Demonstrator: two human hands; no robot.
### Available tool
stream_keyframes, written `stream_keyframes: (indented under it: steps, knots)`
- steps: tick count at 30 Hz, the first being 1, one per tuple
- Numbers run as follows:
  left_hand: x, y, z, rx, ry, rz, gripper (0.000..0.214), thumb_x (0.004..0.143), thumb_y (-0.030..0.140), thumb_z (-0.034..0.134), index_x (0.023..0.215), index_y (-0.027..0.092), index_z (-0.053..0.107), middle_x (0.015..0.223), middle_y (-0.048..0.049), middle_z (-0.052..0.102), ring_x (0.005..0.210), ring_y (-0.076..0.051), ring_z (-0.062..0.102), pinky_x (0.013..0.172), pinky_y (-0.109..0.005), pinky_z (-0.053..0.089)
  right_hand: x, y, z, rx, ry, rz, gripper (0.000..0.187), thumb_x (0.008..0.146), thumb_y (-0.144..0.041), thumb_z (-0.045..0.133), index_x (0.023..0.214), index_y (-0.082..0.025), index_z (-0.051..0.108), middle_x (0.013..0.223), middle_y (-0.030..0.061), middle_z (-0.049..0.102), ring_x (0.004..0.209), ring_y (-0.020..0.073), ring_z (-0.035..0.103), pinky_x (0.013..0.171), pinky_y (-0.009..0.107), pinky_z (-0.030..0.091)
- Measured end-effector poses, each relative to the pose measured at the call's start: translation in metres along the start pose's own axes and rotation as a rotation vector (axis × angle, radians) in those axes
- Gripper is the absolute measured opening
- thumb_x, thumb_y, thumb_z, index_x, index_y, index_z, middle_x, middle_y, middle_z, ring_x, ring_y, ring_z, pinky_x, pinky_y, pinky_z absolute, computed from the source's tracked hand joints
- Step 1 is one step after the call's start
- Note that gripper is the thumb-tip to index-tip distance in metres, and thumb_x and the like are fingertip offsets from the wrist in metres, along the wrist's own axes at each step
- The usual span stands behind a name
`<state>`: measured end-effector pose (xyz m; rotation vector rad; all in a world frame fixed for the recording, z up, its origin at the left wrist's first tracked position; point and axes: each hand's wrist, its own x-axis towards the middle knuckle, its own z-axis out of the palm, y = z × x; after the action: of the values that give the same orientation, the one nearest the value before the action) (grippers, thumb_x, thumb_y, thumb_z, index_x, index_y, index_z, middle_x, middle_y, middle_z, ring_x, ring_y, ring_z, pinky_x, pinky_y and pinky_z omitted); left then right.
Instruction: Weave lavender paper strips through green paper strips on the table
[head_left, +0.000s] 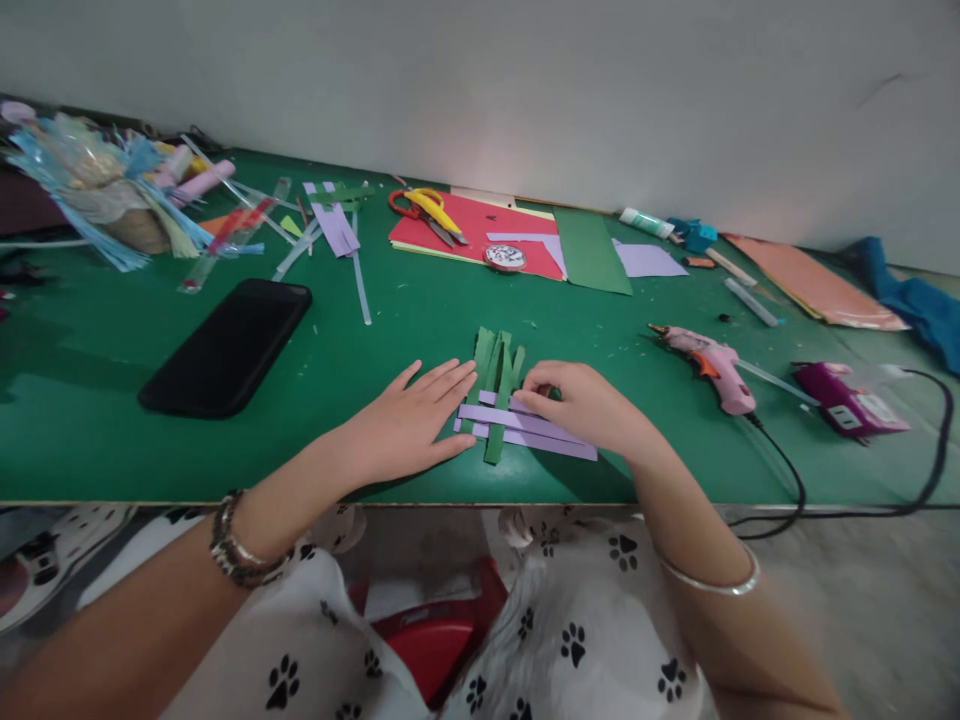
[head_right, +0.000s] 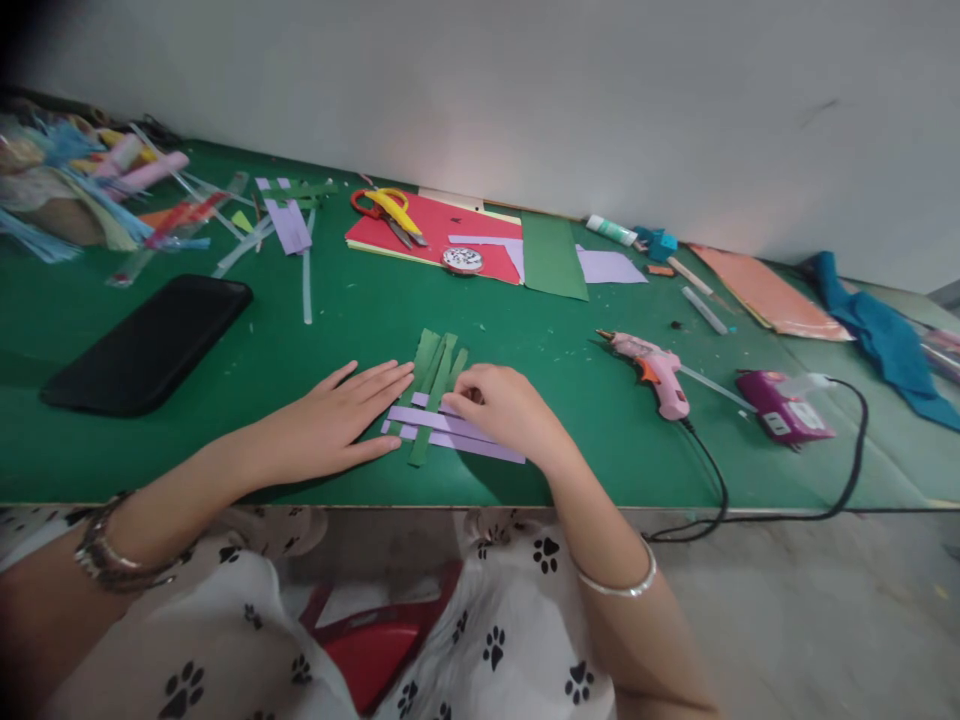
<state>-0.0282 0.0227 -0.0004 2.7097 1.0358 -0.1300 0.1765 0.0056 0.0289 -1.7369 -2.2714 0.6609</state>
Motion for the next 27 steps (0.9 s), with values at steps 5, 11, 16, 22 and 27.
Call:
stream_keyframes:
  steps: [5, 11, 16, 22, 27]
  knots:
    - [0.0, -0.001, 0.002, -0.01, 0.006, -0.007, 0.066, 0.088, 0.051, 0.027, 0.14, 0.011, 0.019, 0.148, -0.008, 0.013, 0.136, -0.023, 0.014, 0.109, -0.042, 0.012, -0.014, -0.012, 0.006, -0.12, 0.035, 0.018, 0.02, 0.08, -0.026, 0.051, 0.063, -0.016, 0.052, 0.072, 0.001, 0.053, 0.064, 0.0102, 0.046, 0.058, 0.023, 0.03]
    - [0.0, -0.001, 0.0, -0.029, 0.007, -0.017, 0.066, 0.088, 0.051, 0.029, 0.141, 0.015, 0.015, 0.148, -0.0064, 0.013, 0.135, -0.023, 0.015, 0.109, -0.043, 0.013, -0.01, -0.004, 0.004, -0.045, -0.051, 0.023, 0.023, 0.084, -0.027, 0.045, 0.064, -0.017, 0.05, 0.06, -0.0022, 0.049, 0.055, 0.0084, 0.041, 0.053, 0.022, 0.026]
    - [0.0, 0.0, -0.002, -0.01, 0.002, -0.015, 0.062, 0.088, 0.051, 0.031, 0.14, 0.02, 0.019, 0.149, -0.0058, 0.014, 0.135, -0.023, 0.015, 0.109, -0.045, 0.013, -0.005, 0.002, 0.003, 0.019, -0.113, 0.008, 0.021, 0.084, -0.027, 0.045, 0.068, -0.017, 0.053, 0.06, -0.0026, 0.052, 0.055, 0.0081, 0.042, 0.054, 0.022, 0.026]
    - [-0.001, -0.001, 0.0, -0.001, 0.015, -0.003, 0.062, 0.088, 0.05, 0.03, 0.14, 0.018, 0.021, 0.148, -0.0069, 0.015, 0.135, -0.024, 0.017, 0.108, -0.045, 0.014, -0.003, 0.005, -0.002, 0.019, -0.147, 0.001, 0.019, 0.082, -0.026, 0.047, 0.066, -0.017, 0.053, 0.056, -0.0037, 0.049, 0.051, 0.0073, 0.038, 0.053, 0.022, 0.025]
    - [-0.001, -0.002, 0.001, 0.008, 0.034, 0.013, 0.06, 0.088, 0.051, 0.028, 0.139, 0.02, 0.023, 0.148, -0.0065, 0.017, 0.134, -0.024, 0.018, 0.108, -0.045, 0.015, -0.002, 0.01, -0.005, 0.023, -0.165, -0.04, 0.021, 0.082, -0.029, 0.047, 0.067, -0.017, 0.054, 0.058, -0.0026, 0.051, 0.052, 0.0075, 0.039, 0.053, 0.022, 0.026]
